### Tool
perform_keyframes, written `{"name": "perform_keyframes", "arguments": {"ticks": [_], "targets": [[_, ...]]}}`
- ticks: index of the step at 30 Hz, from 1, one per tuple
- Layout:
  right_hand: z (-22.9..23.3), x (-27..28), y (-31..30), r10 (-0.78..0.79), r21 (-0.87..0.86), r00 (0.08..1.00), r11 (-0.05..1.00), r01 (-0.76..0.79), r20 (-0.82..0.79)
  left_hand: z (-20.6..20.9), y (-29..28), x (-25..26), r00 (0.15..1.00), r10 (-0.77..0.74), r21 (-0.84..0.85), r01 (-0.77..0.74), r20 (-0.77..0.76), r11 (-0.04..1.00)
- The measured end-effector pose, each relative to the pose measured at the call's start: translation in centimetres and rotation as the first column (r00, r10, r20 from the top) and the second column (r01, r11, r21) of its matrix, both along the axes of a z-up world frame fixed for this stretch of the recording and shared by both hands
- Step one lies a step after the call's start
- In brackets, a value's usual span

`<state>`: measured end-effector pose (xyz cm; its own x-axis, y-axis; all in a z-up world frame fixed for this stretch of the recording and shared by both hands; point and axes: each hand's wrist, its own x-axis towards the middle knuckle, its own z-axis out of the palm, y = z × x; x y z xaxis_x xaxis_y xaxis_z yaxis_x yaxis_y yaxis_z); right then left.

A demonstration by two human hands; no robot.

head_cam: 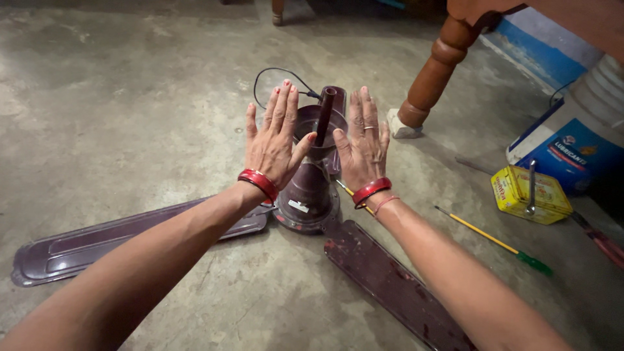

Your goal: The person assembles an electric fan by attaching three maroon blades to the motor housing using a green-handled screwdriver. They position each blade, align the screw holes, and tighten the screws to secure the blades in place.

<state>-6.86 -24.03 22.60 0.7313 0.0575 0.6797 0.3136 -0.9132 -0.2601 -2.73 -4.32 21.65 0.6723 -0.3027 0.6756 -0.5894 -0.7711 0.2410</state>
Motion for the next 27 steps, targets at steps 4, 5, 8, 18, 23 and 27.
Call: {"name": "perform_keyframes", "arguments": {"ticks": [4,5,8,18,23,27], "targets": [[0.23,-0.03,-0.02,0.002,0.001,1.0,1.0,-0.002,-0.013,0.12,-0.08,-0.02,1.0,0.005,0.002,-0.006,0.006,1.0],[0.31,0.03,-0.02,-0.001,0.0,1.0,1.0,0.001,-0.015,0.18,-0.11,0.05,1.0,0.006,0.002,-0.006,0.009,1.0],[0.26,0.04,0.23,-0.012,-0.009,1.0,1.0,0.012,-0.029,0.15,-0.16,0.04,1.0,0.015,0.012,-0.015,0.013,1.0],[0.21,0.39,0.46,0.009,0.002,1.0,1.0,-0.009,-0.016,0.18,-0.31,0.09,1.0,0.012,0.009,-0.012,0.007,1.0],[0.05,0.46,0.3,-0.006,-0.012,1.0,1.0,0.006,-0.01,0.26,-0.38,0.07,1.0,0.023,0.003,-0.023,-0.007,1.0],[0.03,0.56,0.27,-0.011,-0.009,1.0,1.0,0.011,-0.016,0.23,-0.55,0.12,1.0,0.016,-0.014,-0.016,-0.016,1.0]]}}
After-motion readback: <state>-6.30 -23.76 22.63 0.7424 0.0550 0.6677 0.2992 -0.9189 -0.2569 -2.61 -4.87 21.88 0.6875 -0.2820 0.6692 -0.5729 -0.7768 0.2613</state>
